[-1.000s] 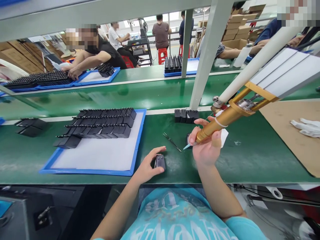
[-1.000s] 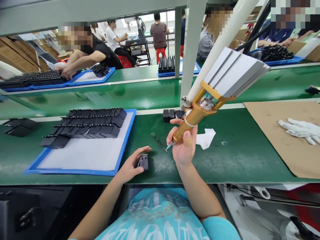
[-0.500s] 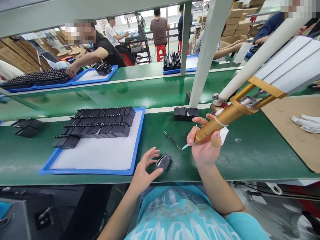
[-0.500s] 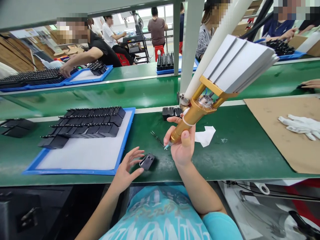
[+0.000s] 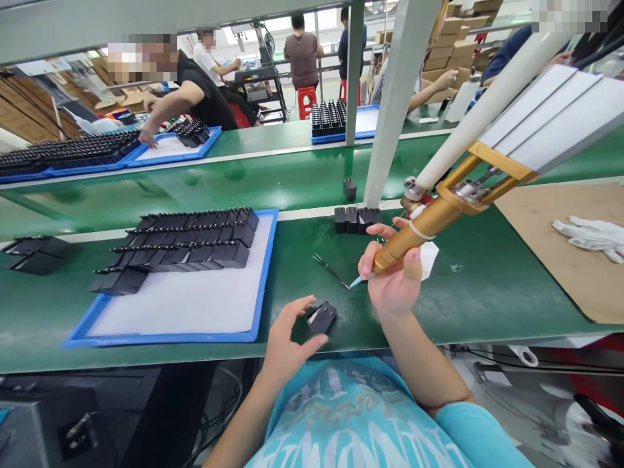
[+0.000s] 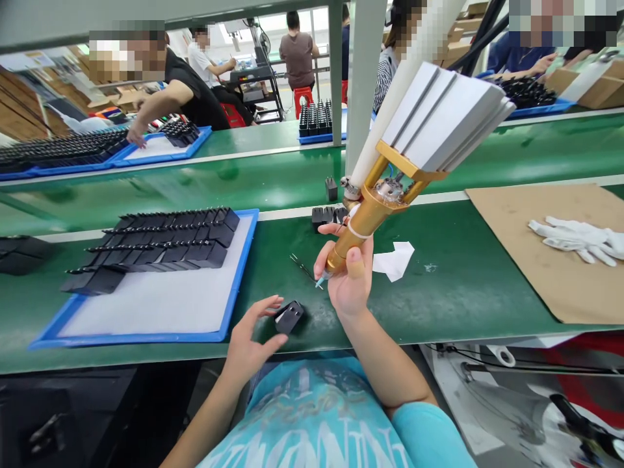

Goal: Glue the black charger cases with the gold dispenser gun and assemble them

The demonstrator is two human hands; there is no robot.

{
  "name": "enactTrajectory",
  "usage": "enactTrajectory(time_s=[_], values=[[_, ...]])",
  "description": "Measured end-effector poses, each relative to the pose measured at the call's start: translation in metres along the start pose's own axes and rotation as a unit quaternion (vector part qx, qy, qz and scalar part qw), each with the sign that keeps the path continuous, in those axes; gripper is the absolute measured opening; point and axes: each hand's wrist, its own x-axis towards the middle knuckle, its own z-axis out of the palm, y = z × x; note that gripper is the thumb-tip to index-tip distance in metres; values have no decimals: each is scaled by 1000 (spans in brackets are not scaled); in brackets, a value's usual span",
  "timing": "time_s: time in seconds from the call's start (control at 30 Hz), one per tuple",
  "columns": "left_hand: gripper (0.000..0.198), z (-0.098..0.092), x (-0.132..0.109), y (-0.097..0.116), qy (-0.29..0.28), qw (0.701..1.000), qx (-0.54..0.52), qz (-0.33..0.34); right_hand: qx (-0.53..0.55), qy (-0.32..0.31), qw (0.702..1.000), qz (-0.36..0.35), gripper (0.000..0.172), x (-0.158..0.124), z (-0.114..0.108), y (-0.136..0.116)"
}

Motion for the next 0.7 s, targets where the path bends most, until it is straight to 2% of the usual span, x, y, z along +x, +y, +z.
enactTrajectory(time_s=[0.07,0.13,0.3,0.37,0.47,0.6,0.7], values=[[60,4,-4,3,-6,999,39,22,-4,1,1000,0,34,0,1,0],[52,7,-4,4,-3,999,32,8,-8,2,1000,1,34,0,1,0],[46,8,7,-6,0,991,-106,-80,-19,8,1000,9,35,0,2,0],[34,7,9,-10,4,986,-141,-87,-11,6,1000,10,34,0,3,-1],[28,8,5,-13,-3,997,-65,-47,2,-3,1000,14,35,-2,5,-3],[57,15,-6,-16,-8,993,108,34,8,-15,999,43,43,-5,12,-5],[42,21,-4,-14,25,990,136,29,16,-27,998,53,45,-8,17,-5]])
